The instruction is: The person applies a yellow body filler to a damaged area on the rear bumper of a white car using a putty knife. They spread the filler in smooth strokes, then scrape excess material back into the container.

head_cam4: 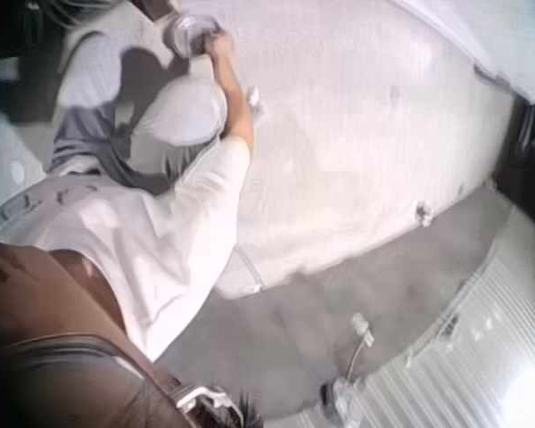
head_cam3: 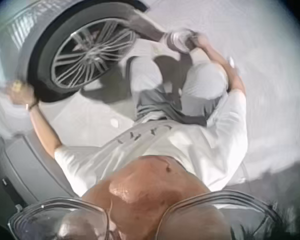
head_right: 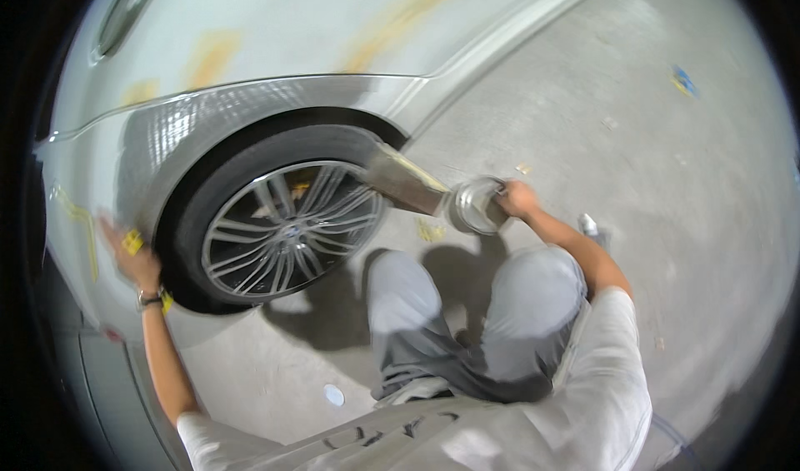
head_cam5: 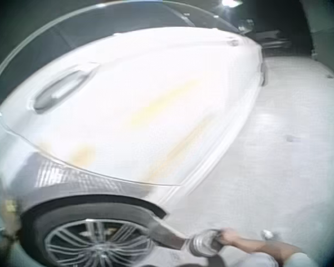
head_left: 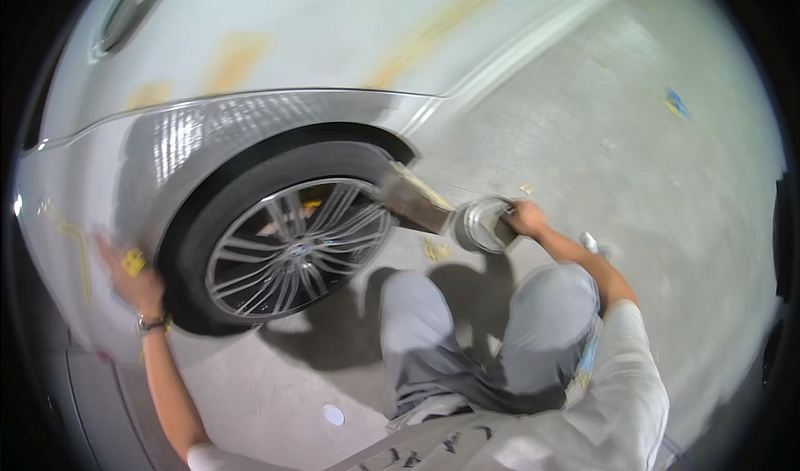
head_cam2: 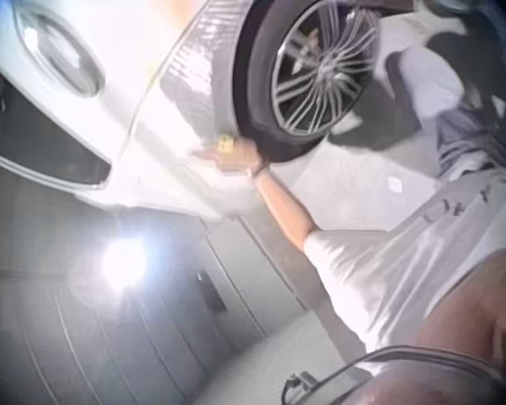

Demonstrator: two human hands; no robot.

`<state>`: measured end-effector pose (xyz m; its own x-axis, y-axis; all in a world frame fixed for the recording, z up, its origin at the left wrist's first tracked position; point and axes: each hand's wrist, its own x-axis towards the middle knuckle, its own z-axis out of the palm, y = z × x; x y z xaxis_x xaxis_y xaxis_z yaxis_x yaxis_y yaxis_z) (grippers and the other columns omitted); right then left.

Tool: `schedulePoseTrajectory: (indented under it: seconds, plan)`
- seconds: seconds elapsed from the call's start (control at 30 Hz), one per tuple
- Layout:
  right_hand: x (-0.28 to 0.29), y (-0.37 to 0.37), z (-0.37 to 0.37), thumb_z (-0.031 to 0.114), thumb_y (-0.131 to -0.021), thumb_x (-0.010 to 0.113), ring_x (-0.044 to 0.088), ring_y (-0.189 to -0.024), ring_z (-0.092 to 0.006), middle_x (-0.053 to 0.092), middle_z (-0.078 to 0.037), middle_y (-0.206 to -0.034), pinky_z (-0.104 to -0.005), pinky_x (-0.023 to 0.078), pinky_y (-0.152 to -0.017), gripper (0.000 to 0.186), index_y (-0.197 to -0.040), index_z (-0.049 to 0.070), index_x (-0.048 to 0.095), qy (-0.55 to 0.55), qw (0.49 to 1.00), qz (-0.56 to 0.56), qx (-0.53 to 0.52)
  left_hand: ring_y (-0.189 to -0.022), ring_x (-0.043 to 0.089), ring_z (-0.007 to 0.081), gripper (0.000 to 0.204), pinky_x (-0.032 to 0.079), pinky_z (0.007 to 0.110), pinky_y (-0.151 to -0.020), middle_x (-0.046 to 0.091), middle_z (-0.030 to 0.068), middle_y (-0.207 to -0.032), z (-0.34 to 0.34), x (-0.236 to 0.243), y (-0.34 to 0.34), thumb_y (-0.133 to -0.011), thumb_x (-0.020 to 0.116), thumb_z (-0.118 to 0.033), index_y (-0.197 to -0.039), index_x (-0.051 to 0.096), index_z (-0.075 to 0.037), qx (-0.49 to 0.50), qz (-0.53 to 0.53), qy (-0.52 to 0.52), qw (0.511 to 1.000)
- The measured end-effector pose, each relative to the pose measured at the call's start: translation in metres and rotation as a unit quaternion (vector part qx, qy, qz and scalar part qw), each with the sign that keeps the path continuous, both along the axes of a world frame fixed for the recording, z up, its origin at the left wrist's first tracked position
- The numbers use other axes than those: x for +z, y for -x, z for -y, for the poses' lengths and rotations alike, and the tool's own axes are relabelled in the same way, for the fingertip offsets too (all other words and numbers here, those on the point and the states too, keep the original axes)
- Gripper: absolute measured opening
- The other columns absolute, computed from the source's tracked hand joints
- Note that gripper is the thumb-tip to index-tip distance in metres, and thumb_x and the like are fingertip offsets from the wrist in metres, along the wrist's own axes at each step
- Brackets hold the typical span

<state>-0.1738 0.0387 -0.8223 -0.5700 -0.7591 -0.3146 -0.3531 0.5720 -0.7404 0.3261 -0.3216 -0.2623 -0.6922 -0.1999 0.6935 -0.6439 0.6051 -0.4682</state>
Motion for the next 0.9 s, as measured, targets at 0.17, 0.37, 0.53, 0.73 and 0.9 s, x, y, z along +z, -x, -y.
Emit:
schedulePoseTrajectory:
  seconds: [0.17, 0.37, 0.53, 0.73, 0.9]
  plan:
    - [0.037, 0.019, 0.015, 0.029, -0.087, 0.075, 0.072, -0.1, -0.0393, 0.076, -0.022, -0.106, -0.046, 0.057, -0.091, 0.039, -0.115, 0.002, 0.076, 0.043, 0.994, -0.096, 0.029, -0.156, 0.026, 0.0417, 0.082, 0.02, 0.049, -0.129, 0.03, 0.0261, -0.167, -0.035, -0.015, 0.129, -0.097, 0.062, -0.037, -0.161, 0.029, 0.004, 0.016, 0.151, -0.036, 0.988]
    - [0.112, 0.072, 0.057, 0.021, -0.088, 0.072, 0.071, -0.101, -0.0403, 0.073, -0.024, -0.113, -0.0466, 0.057, -0.09, 0.034, -0.118, 0.003, 0.075, 0.035, 0.986, -0.138, 0.084, -0.157, 0.029, 0.0255, 0.097, 0.022, 0.041, -0.131, 0.033, 0.0106, -0.169, -0.048, 0.009, 0.195, -0.086, 0.073, -0.046, -0.162, 0.032, -0.002, -0.073, 0.399, -0.098, 0.909]
    - [0.183, 0.066, 0.03, 0.021, -0.091, 0.069, 0.072, -0.097, -0.0388, 0.075, -0.019, -0.11, -0.0473, 0.058, -0.087, 0.029, -0.114, 0.005, 0.076, -0.014, 0.973, -0.153, 0.172, -0.154, 0.034, 0.0121, 0.076, 0.023, 0.033, -0.13, 0.042, -0.0023, -0.165, -0.017, 0.048, 0.159, -0.092, 0.063, -0.05, -0.155, 0.049, -0.011, -0.11, 0.487, -0.011, 0.867]
    - [0.262, 0.041, -0.109, 0.027, -0.098, 0.056, 0.073, -0.086, -0.0392, 0.076, -0.018, -0.088, -0.0477, 0.058, -0.082, 0.029, -0.105, 0.008, 0.076, -0.166, 0.968, -0.043, 0.183, -0.15, 0.041, 0.0227, 0.07, 0.031, 0.04, -0.127, 0.045, 0.0061, -0.162, -0.012, 0.073, -0.005, -0.091, 0.07, -0.036, -0.152, 0.051, -0.008, 0.076, 0.365, -0.34, 0.863]
    - [0.363, 0.007, -0.287, 0.026, -0.099, 0.059, 0.075, -0.096, -0.0271, 0.079, -0.009, -0.104, -0.041, 0.059, -0.087, 0.028, -0.107, 0.008, 0.078, -0.384, 0.868, -0.13, 0.285, -0.153, 0.033, 0.0401, 0.073, 0.024, 0.045, -0.128, 0.037, 0.0238, -0.164, -0.17, 0.046, -0.153, -0.097, 0.064, -0.037, -0.151, 0.045, 0.007, 0.283, 0.205, -0.468, 0.812]
